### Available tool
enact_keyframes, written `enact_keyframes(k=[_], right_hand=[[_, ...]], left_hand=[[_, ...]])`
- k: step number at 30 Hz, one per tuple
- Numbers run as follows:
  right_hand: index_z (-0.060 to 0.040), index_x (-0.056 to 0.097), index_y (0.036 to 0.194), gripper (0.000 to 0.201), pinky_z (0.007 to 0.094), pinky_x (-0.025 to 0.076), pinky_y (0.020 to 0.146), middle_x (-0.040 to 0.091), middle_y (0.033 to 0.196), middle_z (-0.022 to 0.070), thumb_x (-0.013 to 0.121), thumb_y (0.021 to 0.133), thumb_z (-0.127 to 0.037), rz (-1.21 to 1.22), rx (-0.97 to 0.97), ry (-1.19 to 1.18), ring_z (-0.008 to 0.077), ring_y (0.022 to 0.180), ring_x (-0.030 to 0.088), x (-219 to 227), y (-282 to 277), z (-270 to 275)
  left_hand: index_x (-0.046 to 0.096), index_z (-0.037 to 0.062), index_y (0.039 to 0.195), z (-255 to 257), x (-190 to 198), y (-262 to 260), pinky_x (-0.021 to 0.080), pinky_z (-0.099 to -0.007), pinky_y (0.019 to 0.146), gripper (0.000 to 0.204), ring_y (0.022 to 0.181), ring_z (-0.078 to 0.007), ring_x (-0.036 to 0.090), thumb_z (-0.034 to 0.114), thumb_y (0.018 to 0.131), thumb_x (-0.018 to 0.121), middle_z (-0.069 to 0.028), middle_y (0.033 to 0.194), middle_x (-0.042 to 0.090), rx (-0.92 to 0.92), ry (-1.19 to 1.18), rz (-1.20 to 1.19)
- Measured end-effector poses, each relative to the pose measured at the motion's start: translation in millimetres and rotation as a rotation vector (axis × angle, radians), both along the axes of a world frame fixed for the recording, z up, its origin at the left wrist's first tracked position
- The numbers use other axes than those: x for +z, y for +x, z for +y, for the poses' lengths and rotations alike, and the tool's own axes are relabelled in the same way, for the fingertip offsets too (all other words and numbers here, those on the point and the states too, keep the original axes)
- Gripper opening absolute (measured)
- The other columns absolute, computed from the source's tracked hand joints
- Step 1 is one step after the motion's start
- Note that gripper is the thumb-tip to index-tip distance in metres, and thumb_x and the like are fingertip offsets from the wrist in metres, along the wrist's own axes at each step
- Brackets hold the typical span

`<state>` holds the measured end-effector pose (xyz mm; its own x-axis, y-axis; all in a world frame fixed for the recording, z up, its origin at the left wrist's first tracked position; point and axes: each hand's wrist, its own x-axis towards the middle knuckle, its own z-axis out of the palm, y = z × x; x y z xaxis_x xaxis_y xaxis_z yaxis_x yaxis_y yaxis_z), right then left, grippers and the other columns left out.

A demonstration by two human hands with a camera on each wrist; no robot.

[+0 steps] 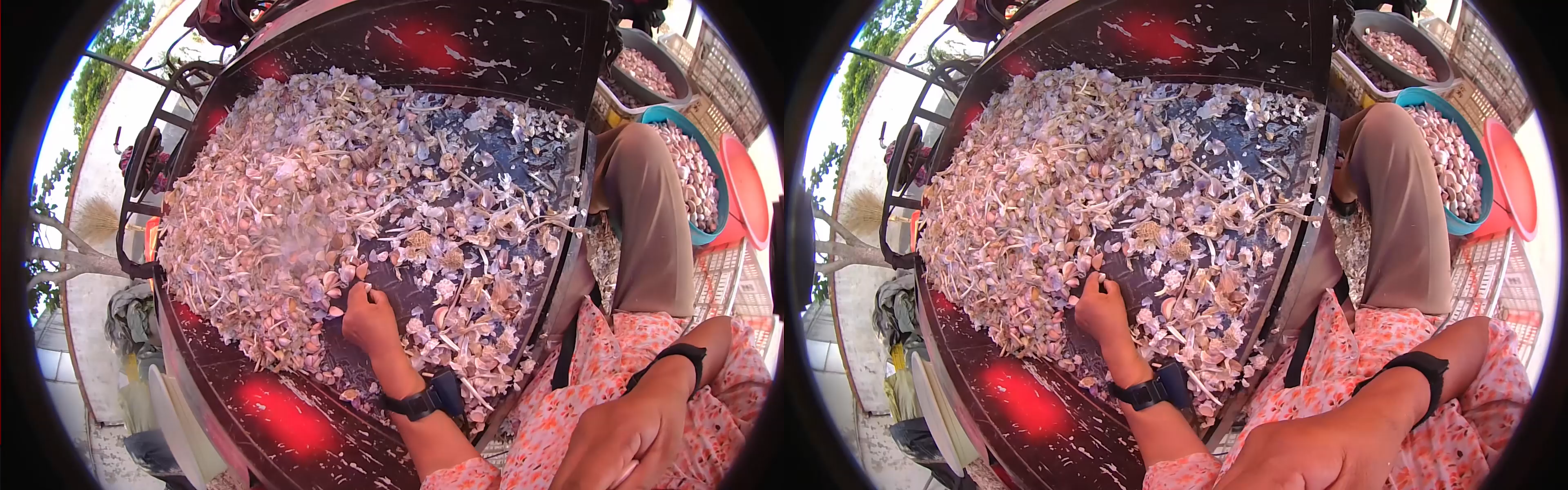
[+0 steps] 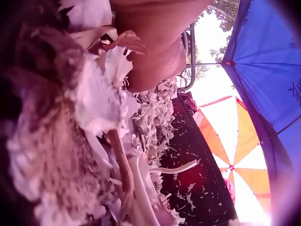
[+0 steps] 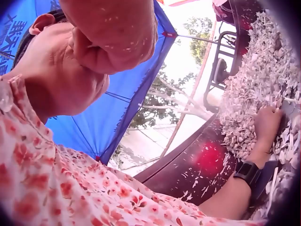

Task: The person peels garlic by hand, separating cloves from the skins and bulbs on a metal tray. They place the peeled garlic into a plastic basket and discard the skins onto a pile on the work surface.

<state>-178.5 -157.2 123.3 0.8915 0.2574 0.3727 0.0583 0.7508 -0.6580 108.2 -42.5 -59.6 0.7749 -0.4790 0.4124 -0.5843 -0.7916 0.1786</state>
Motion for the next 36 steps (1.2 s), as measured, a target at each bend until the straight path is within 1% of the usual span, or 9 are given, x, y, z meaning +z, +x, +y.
enact_keyframes(k=[5, 8, 13, 19, 20, 21, 22, 25, 36], right_hand=[[0.0079, 0.061, 0.105, 0.027, 0.0305, 0.048, 0.066, 0.064, 0.09, 0.0146, 0.065, 0.083, -0.006, 0.267, 0.104, 0.082, 0.0207, 0.078, 0.062, -8, -7, 13], [0.0041, 0.053, 0.114, 0.028, 0.0191, 0.037, 0.051, 0.058, 0.087, 0.0067, 0.049, 0.093, -0.013, 0.506, 0.176, 0.148, 0.0047, 0.055, 0.044, -16, -9, 3], [0.0033, 0.056, 0.102, 0.024, 0.0185, 0.034, 0.045, 0.057, 0.086, 0.0147, 0.05, 0.09, -0.017, 0.474, -0.085, 0.476, 0.0094, 0.051, 0.044, -53, -14, 3], [0.0033, 0.056, 0.094, 0.02, 0.0193, 0.031, 0.039, 0.053, 0.087, 0.0169, 0.048, 0.09, -0.014, 0.567, -0.233, 0.603, 0.0112, 0.053, 0.046, -76, -24, -18], [0.0032, 0.056, 0.094, 0.019, 0.0189, 0.03, 0.039, 0.053, 0.087, 0.0168, 0.047, 0.09, -0.013, 0.538, -0.249, 0.606, 0.0112, 0.054, 0.045, -80, -25, -20], [0.0032, 0.056, 0.094, 0.019, 0.0189, 0.03, 0.039, 0.053, 0.087, 0.0168, 0.047, 0.09, -0.013, 0.518, -0.263, 0.597, 0.0112, 0.054, 0.045, -80, -24, -24], [0.0033, 0.056, 0.094, 0.019, 0.0188, 0.03, 0.039, 0.053, 0.087, 0.0166, 0.047, 0.09, -0.013, 0.539, -0.277, 0.604, 0.0111, 0.054, 0.044, -80, -24, -26], [0.0034, 0.056, 0.093, 0.02, 0.0189, 0.03, 0.039, 0.054, 0.085, 0.0158, 0.046, 0.092, -0.014, 0.57, -0.261, 0.652, 0.0107, 0.056, 0.043, -81, -25, -29], [0.0023, 0.056, 0.094, 0.02, 0.0192, 0.03, 0.039, 0.055, 0.081, 0.0139, 0.048, 0.091, -0.016, 0.658, -0.236, 0.583, 0.0091, 0.051, 0.042, -84, -23, -25]], left_hand=[[0.066, 0.0088, 0.091, 1, 4, 13, 0.048, -0.0424, 0.06, 0.018, 0.062, -0.0341, 0.061, 0.016, 0.076, 0.06, -0.0145, 0.072, 0.064, -0.134, -0.046, -0.06], [0.066, 0.0035, 0.093, 3, 12, 22, 0.048, -0.0367, 0.056, 0.017, 0.058, -0.0272, 0.062, 0.01, 0.078, 0.06, -0.0112, 0.074, 0.066, -0.095, -0.028, 0.04], [0.065, -0.0065, 0.093, -7, 74, 2, 0.051, -0.0217, 0.064, 0.017, 0.071, -0.0129, 0.065, -0.004, 0.079, 0.055, -0.0064, 0.081, 0.066, -0.264, -0.964, 0.875], [0.062, -0.0055, 0.092, -13, 200, -122, 0.057, -0.0365, 0.068, 0.024, 0.071, -0.028, 0.067, -0.013, 0.071, 0.052, -0.0236, 0.08, 0.065, -1.246, -0.681, 0.504], [0.061, -0.0063, 0.096, -6, 213, -140, 0.056, -0.037, 0.071, 0.022, 0.077, -0.0282, 0.067, -0.007, 0.075, 0.058, -0.0231, 0.081, 0.066, -1.369, -0.707, 0.834], [0.056, -0.0081, 0.104, -6, 200, -158, 0.054, -0.0418, 0.068, 0.028, 0.078, -0.0363, 0.066, 0.006, 0.081, 0.064, -0.0272, 0.085, 0.063, -1.589, -0.811, 0.629], [0.054, -0.0094, 0.103, -11, 236, -151, 0.053, -0.0457, 0.07, 0.026, 0.084, -0.0384, 0.066, 0.004, 0.082, 0.063, -0.0299, 0.087, 0.063, -1.802, -0.475, 0.898], [0.054, -0.0103, 0.101, 0, 201, -178, 0.052, -0.0503, 0.071, 0.022, 0.084, -0.0416, 0.065, 0.004, 0.084, 0.059, -0.0316, 0.087, 0.062, -1.694, -0.984, 0.969], [0.059, -0.0063, 0.093, 12, 189, -197, 0.053, -0.0455, 0.074, 0.014, 0.081, -0.0365, 0.067, 0.0, 0.081, 0.062, -0.0232, 0.091, 0.065, -1.694, -0.933, 1.076]])
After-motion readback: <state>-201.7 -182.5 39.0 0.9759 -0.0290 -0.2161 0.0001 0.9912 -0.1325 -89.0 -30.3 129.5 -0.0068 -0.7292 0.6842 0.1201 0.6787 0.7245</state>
